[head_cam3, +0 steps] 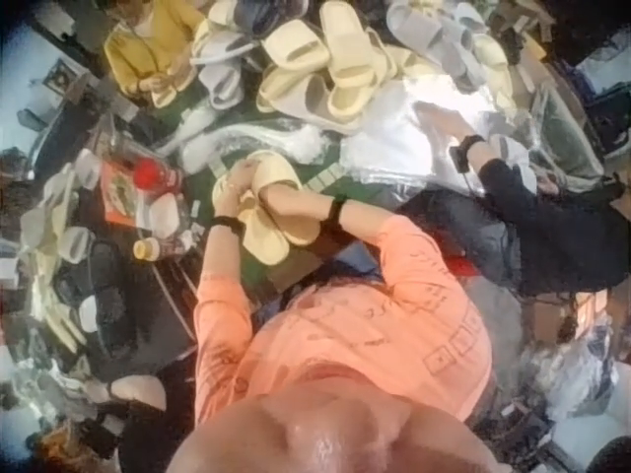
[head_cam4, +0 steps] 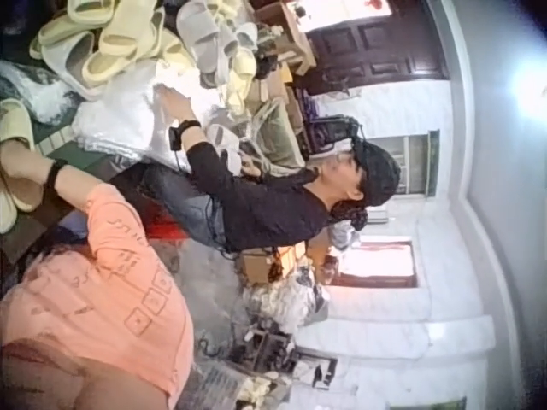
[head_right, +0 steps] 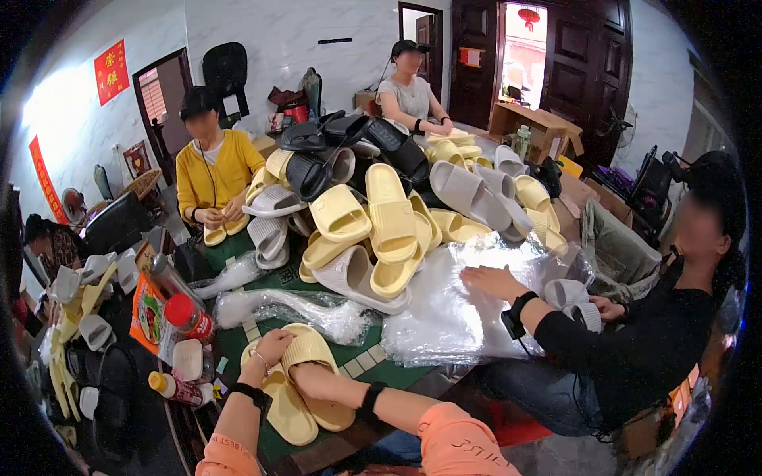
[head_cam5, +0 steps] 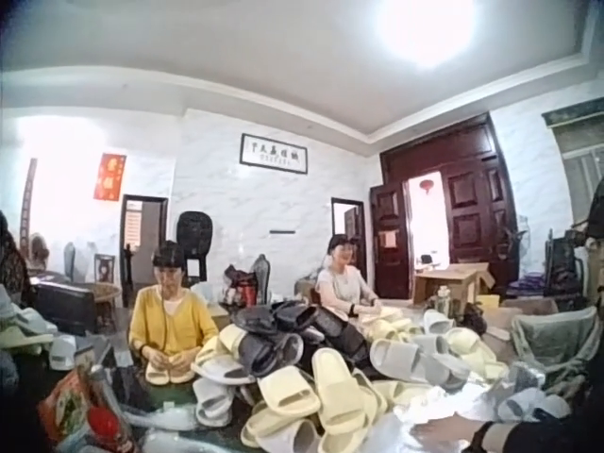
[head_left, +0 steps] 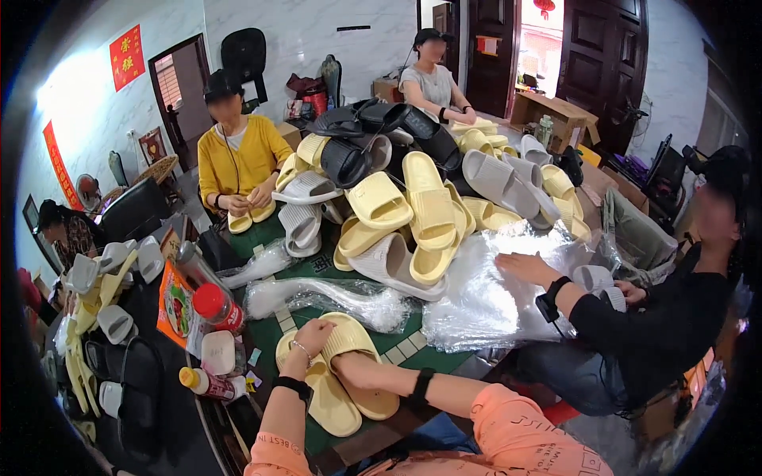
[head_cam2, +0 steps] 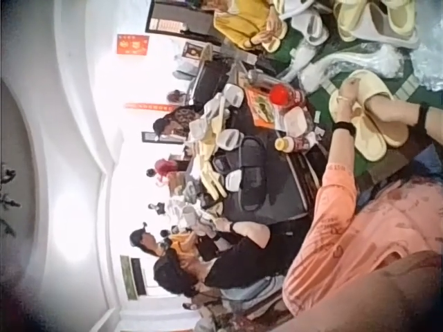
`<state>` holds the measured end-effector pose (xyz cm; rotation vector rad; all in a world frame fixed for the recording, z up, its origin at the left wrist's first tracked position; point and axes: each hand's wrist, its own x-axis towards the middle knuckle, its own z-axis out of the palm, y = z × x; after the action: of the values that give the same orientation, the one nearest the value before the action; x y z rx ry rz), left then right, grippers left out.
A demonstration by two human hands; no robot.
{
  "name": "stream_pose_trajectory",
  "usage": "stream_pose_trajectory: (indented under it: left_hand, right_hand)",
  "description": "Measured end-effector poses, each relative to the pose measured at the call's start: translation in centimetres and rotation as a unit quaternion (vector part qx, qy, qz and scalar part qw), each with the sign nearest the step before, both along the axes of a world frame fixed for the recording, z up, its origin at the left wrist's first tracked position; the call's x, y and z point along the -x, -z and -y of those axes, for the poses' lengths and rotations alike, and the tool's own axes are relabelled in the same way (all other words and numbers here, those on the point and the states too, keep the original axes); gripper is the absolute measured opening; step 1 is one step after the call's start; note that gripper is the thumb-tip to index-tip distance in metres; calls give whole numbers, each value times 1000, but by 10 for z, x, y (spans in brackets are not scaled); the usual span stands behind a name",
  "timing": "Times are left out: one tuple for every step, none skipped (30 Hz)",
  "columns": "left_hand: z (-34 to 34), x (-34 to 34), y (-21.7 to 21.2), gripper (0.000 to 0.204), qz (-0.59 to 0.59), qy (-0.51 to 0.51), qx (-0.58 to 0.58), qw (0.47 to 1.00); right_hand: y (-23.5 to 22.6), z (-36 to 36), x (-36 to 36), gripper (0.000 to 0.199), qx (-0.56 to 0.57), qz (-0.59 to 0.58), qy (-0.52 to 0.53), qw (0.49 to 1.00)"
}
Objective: Workers are sorting, inspecting, and packaging various pairs of sandals at a manufacturing station.
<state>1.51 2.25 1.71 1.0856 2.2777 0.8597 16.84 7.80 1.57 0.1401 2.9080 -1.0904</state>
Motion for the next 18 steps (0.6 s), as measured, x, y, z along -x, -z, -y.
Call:
stream_pose_trajectory:
  left_hand:
    - [-2, -2, 2, 29, 8, -15, 12, 1000]
    - [-2, 1, 7, 29, 10, -21, -2, 1000]
    - [-1, 4, 12, 29, 8, -20, -2, 1000]
    - [-2, 2, 9, 29, 10, -21, -6, 1000]
    - [0, 2, 9, 29, 13, -24, -10, 1000]
    - [2, 6, 15, 28, 7, -25, -19, 999]
    - [0, 2, 9, 28, 7, -22, -19, 1000]
    - [-2, -4, -1, 28, 15, -27, -10, 999]
    - [-5, -7, -5, 27, 24, -33, -1, 999]
    - [-4, -6, -4, 27, 23, -34, -1, 999]
    - [-2, -3, -1, 27, 13, -29, -9, 999]
    - [0, -2, 0, 27, 2, -24, -18, 1000]
    - [-2, -4, -2, 27, 2, -23, -18, 1000]
    - [-3, -6, -4, 27, -3, -23, -16, 1000]
    - [-5, -7, -5, 28, -9, -23, -13, 1000]
    - [-4, -6, -4, 28, -10, -23, -14, 1000]
    - [-2, -5, -3, 28, 1, -23, -11, 1000]
    - [0, -4, -4, 28, 12, -23, -8, 1000]
  right_hand:
    - [-3, -2, -9, 20, -1, 0, 4, 1000]
    - [-3, -1, -15, 21, -26, -125, -12, 992]
    - [-2, -1, -21, 23, -50, -247, -27, 967]
    - [-1, 0, -29, 25, 53, -100, 24, 993]
    - [-13, -1, -37, 25, 53, -100, 24, 993]
    - [-27, -2, -45, 26, 159, 16, -12, 987]
    - [-36, -4, -52, 28, 261, 131, -46, 955]
    - [-36, -3, -57, 28, 261, 132, -42, 955]
    - [-32, -1, -63, 29, 219, 119, -20, 968]
    - [-28, 5, -66, 31, 176, 105, -4, 979]
    - [-21, 8, -66, 31, 177, 105, -5, 979]
    - [-12, 10, -61, 30, 180, 81, 12, 980]
    - [-5, 8, -56, 30, 182, 57, 32, 981]
    - [0, 6, -48, 30, 183, 58, 35, 981]
    - [4, 3, -38, 28, 165, 5, 72, 984]
    - [4, 5, -29, 27, 147, -49, 107, 982]
    - [0, 7, -21, 27, 147, -50, 106, 982]
    - [-4, 9, -13, 26, 156, -68, 127, 977]
